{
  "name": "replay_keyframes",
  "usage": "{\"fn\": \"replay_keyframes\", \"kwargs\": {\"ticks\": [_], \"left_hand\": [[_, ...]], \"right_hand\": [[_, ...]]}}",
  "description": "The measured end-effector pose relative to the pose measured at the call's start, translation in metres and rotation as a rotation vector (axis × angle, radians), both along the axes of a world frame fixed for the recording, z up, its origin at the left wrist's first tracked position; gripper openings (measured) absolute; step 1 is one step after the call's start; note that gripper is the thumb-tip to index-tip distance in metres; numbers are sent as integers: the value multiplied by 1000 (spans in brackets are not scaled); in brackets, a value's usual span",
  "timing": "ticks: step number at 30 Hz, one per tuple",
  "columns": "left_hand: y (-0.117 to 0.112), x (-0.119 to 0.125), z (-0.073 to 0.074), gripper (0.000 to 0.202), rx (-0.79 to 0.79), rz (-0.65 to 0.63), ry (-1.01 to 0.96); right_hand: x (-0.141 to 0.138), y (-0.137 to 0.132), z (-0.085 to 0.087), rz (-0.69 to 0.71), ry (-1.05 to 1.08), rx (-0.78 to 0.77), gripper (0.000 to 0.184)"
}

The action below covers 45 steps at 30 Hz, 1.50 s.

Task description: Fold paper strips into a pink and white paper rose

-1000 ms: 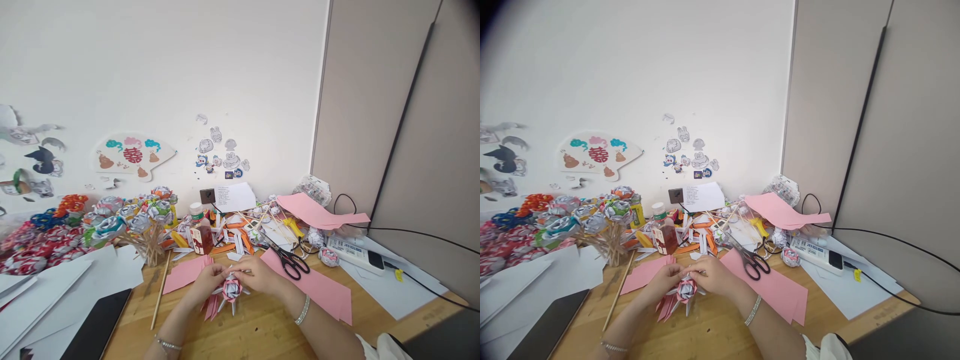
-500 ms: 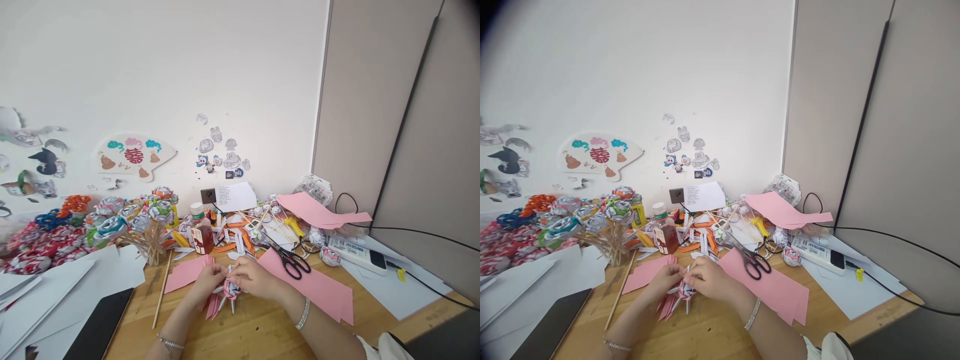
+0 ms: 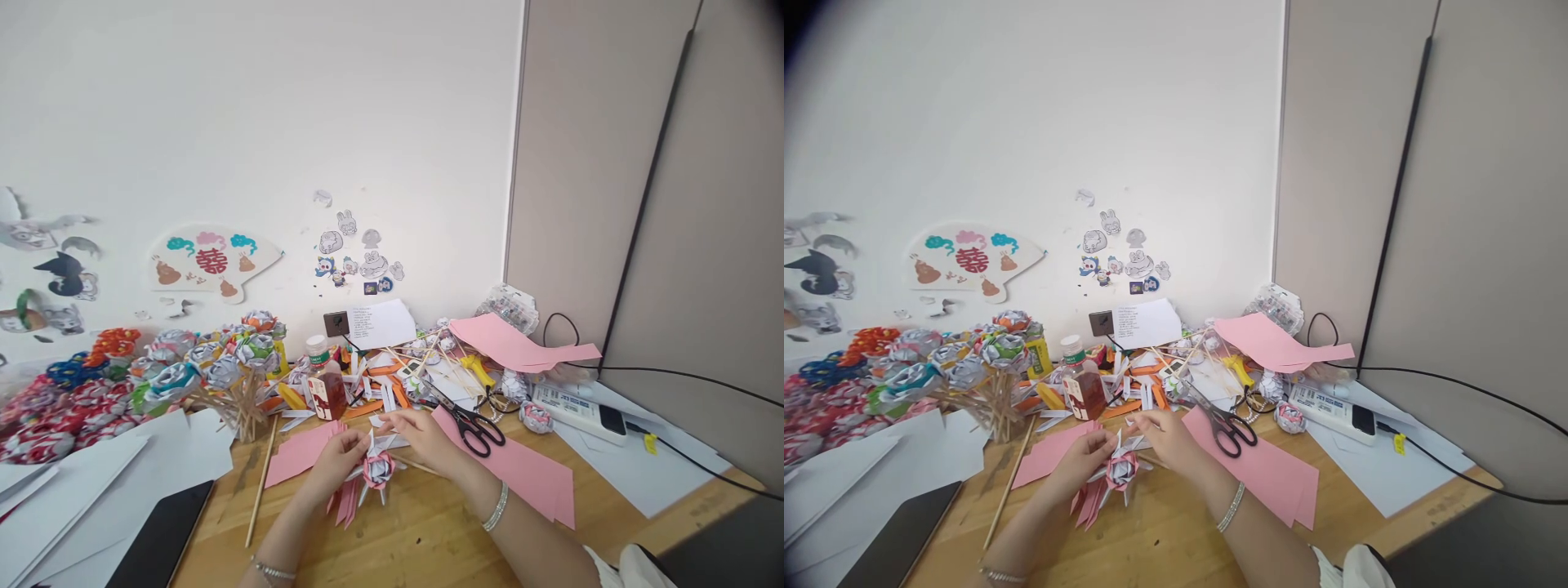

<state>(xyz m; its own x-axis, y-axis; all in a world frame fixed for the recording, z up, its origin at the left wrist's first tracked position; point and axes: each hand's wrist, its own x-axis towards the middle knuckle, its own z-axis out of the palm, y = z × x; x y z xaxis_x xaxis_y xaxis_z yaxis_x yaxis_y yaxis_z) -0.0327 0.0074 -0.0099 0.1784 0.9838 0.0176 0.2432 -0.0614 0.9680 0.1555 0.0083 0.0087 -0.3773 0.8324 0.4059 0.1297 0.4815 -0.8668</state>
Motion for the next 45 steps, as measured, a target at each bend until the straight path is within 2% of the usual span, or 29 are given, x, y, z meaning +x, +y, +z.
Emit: {"fn": "replay_keyframes", "kwargs": {"ticks": [3, 5, 9, 15, 19, 24, 29, 34, 39, 45], "left_hand": [[-2, 2, 5, 55, 37, 12, -14], [-4, 3, 8, 54, 59, 24, -38], [-8, 7, 12, 49, 78, 50, -99], [-11, 9, 16, 47, 60, 8, -108], [-11, 10, 18, 43, 139, 17, -90], [-13, 15, 17, 31, 245, 72, 28], [-14, 18, 17, 33, 323, 105, 65], [-13, 16, 12, 25, 399, 141, 107], [-16, 17, 8, 16, 559, 171, 185], [-15, 16, 4, 14, 621, 185, 223]], "right_hand": [[3, 5, -1, -127, -18, 32, 34], [3, 10, -4, -179, 13, -20, 26], [-1, 19, -13, -38, 145, -193, 24], [-6, 19, -17, -53, 222, -238, 25], [-9, 12, -14, -66, 141, -180, 15], [-12, 4, -9, -166, 16, -69, 7], [-12, 3, -7, -196, -44, 15, 9], [-12, 2, -8, -212, -48, 66, 10], [-13, 1, -9, -246, -35, 88, 13], [-14, 0, -10, -260, -6, 107, 15]]}}
